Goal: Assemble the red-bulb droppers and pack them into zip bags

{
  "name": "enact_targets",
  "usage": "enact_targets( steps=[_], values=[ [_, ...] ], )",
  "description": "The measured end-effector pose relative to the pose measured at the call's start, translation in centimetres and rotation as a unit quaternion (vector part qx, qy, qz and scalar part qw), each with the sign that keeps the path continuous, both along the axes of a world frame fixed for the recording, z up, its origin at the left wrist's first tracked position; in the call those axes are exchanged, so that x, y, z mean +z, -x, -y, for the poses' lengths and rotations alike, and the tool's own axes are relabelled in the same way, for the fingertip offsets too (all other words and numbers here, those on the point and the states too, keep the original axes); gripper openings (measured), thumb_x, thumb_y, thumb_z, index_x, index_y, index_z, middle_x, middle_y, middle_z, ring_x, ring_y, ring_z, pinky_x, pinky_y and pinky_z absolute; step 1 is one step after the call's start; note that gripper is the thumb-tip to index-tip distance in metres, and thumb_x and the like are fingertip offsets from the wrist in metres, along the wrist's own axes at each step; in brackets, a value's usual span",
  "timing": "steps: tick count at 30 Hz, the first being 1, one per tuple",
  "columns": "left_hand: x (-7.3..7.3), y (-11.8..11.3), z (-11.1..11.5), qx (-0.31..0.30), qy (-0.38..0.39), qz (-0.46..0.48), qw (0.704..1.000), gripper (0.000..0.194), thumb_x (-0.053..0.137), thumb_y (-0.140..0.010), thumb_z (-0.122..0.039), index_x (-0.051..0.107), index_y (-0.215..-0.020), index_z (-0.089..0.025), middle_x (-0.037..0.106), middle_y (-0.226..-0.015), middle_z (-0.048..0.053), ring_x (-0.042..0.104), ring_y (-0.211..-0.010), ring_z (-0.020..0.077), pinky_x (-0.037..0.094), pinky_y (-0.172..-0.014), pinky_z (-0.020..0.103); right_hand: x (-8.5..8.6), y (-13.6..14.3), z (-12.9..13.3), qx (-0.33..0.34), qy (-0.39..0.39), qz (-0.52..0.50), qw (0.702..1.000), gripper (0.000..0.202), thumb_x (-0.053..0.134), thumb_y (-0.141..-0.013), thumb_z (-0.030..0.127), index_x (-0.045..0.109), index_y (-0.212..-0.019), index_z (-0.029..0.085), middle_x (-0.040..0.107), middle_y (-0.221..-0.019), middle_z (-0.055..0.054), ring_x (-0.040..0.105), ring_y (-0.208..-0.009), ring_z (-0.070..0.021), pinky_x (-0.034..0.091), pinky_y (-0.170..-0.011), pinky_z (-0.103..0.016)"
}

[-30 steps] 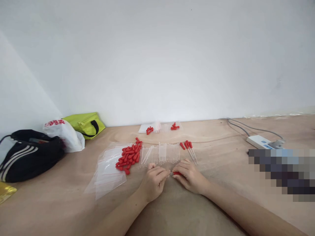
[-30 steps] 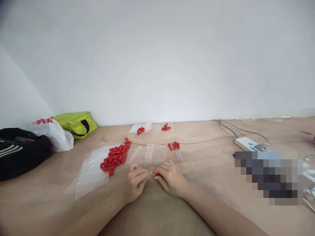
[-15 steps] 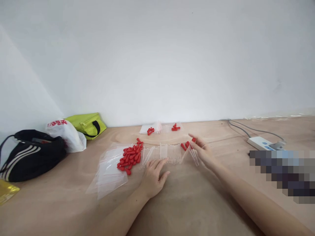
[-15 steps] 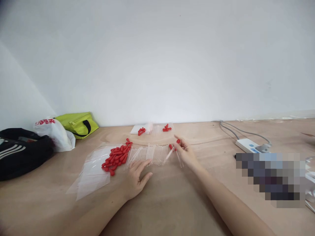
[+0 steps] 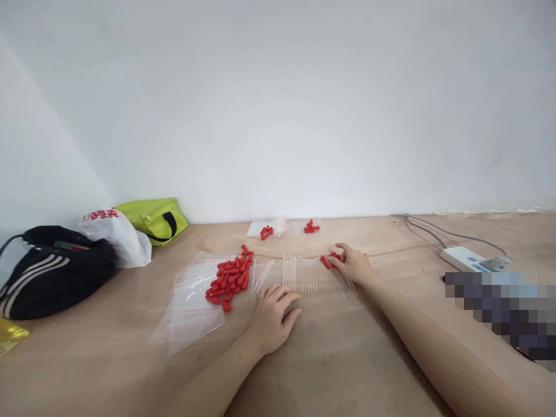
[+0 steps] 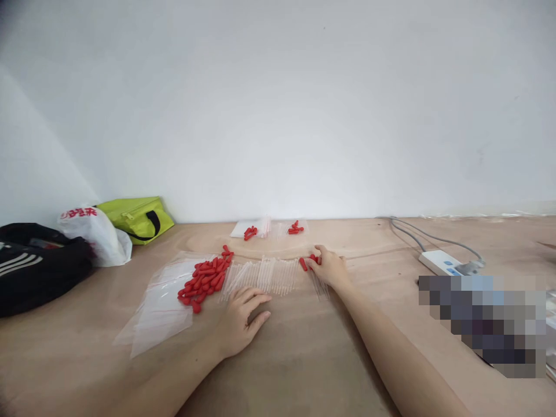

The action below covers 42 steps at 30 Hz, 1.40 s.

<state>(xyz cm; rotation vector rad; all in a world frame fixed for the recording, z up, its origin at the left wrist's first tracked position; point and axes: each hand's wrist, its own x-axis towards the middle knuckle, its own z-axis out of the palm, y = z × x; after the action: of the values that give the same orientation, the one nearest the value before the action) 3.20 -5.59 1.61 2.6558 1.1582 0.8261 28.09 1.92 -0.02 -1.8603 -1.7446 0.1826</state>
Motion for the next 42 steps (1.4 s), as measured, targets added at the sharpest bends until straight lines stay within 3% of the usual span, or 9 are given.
enact_targets(
  steps=[3,8,16,22,25,29,34,38,42],
  values=[
    [0.0,0.0,0.0,0.003,-0.003,0.0,1.0,0.016,0.054,-0.076,-0.02,0.059,-0.091,-0.022,0.061,-0.092,0.003,0.054,-0.088,0.0205,0.038,-0.079,0.037,0.0,0.2,0.3,-0.006,-0.041,0.018,0.999,0.033,0.05,-0.076,0.041,0.058,-0.099,0.021,0.061,-0.073,-0.002,0.056,-0.073,-0.0176,0.028,-0.065,-0.029],
    [-0.2,0.0,0.0,0.043,-0.016,-0.006,0.999,0.011,0.056,-0.075,-0.02,0.06,-0.085,-0.022,0.061,-0.092,0.003,0.053,-0.089,0.0217,0.036,-0.078,0.039,0.0,1.8,0.7,0.046,-0.093,0.084,0.991,0.02,0.052,-0.074,0.039,0.063,-0.074,0.022,0.059,-0.075,-0.003,0.052,-0.078,-0.0192,0.026,-0.067,-0.03],
    [-0.5,0.0,-0.5,0.176,-0.065,-0.002,0.982,0.003,0.057,-0.074,-0.023,0.058,-0.077,-0.022,0.06,-0.089,0.004,0.052,-0.086,0.0247,0.032,-0.076,0.044,-0.1,3.3,0.7,-0.018,-0.069,0.091,0.993,0.016,0.049,-0.074,0.026,0.062,-0.068,0.019,0.06,-0.075,-0.006,0.052,-0.079,-0.0211,0.029,-0.067,-0.033],
    [-0.3,-0.4,-1.4,0.236,-0.085,-0.01,0.968,0.011,0.059,-0.073,-0.032,0.058,-0.078,-0.022,0.06,-0.093,0.007,0.05,-0.087,0.0275,0.031,-0.076,0.046,0.2,3.6,1.2,-0.029,-0.086,0.063,0.994,0.02,0.046,-0.077,0.025,0.063,-0.068,0.019,0.062,-0.073,-0.006,0.053,-0.078,-0.021,0.029,-0.067,-0.033],
    [0.1,-0.9,-2.5,0.279,-0.075,-0.03,0.957,0.017,0.057,-0.073,-0.034,0.06,-0.08,-0.02,0.058,-0.097,0.01,0.047,-0.092,0.0298,0.03,-0.078,0.047,0.3,3.8,2.2,0.014,-0.131,0.024,0.991,0.019,0.049,-0.078,0.027,0.064,-0.07,0.02,0.061,-0.069,-0.004,0.053,-0.073,-0.0192,0.029,-0.067,-0.032],
    [0.9,-1.7,-4.0,0.343,-0.008,-0.056,0.938,0.022,0.056,-0.072,-0.039,0.063,-0.078,-0.019,0.055,-0.1,0.011,0.044,-0.097,0.0303,0.03,-0.08,0.045,0.3,4.3,4.8,0.153,-0.195,0.0,0.969,0.02,0.049,-0.081,0.028,0.063,-0.068,0.019,0.057,-0.064,-0.002,0.051,-0.068,-0.0162,0.031,-0.067,-0.031],
    [1.9,-2.4,-4.9,0.372,0.057,-0.078,0.923,0.022,0.055,-0.069,-0.039,0.066,-0.075,-0.021,0.049,-0.112,0.01,0.039,-0.106,0.0292,0.029,-0.085,0.04,0.4,4.6,7.7,0.283,-0.162,0.002,0.945,0.014,0.051,-0.081,0.024,0.062,-0.073,0.021,0.056,-0.066,-0.001,0.048,-0.069,-0.0154,0.034,-0.07,-0.031],
    [2.3,-2.5,-5.2,0.369,0.063,-0.094,0.923,0.024,0.053,-0.069,-0.039,0.069,-0.071,-0.021,0.052,-0.109,0.011,0.04,-0.105,0.0302,0.029,-0.084,0.04,0.7,5.0,8.3,0.306,-0.116,0.001,0.945,0.006,0.056,-0.077,0.025,0.061,-0.078,0.021,0.059,-0.079,-0.003,0.049,-0.077,-0.0167,0.035,-0.071,-0.031],
    [2.4,-2.6,-5.3,0.352,0.043,-0.127,0.926,0.024,0.052,-0.07,-0.036,0.07,-0.067,-0.02,0.056,-0.1,0.014,0.041,-0.103,0.0324,0.03,-0.081,0.043,0.8,5.6,8.2,0.305,-0.085,0.02,0.948,0.011,0.057,-0.076,0.023,0.059,-0.086,0.02,0.06,-0.079,-0.002,0.049,-0.078,-0.0171,0.035,-0.071,-0.031]
  ],
)
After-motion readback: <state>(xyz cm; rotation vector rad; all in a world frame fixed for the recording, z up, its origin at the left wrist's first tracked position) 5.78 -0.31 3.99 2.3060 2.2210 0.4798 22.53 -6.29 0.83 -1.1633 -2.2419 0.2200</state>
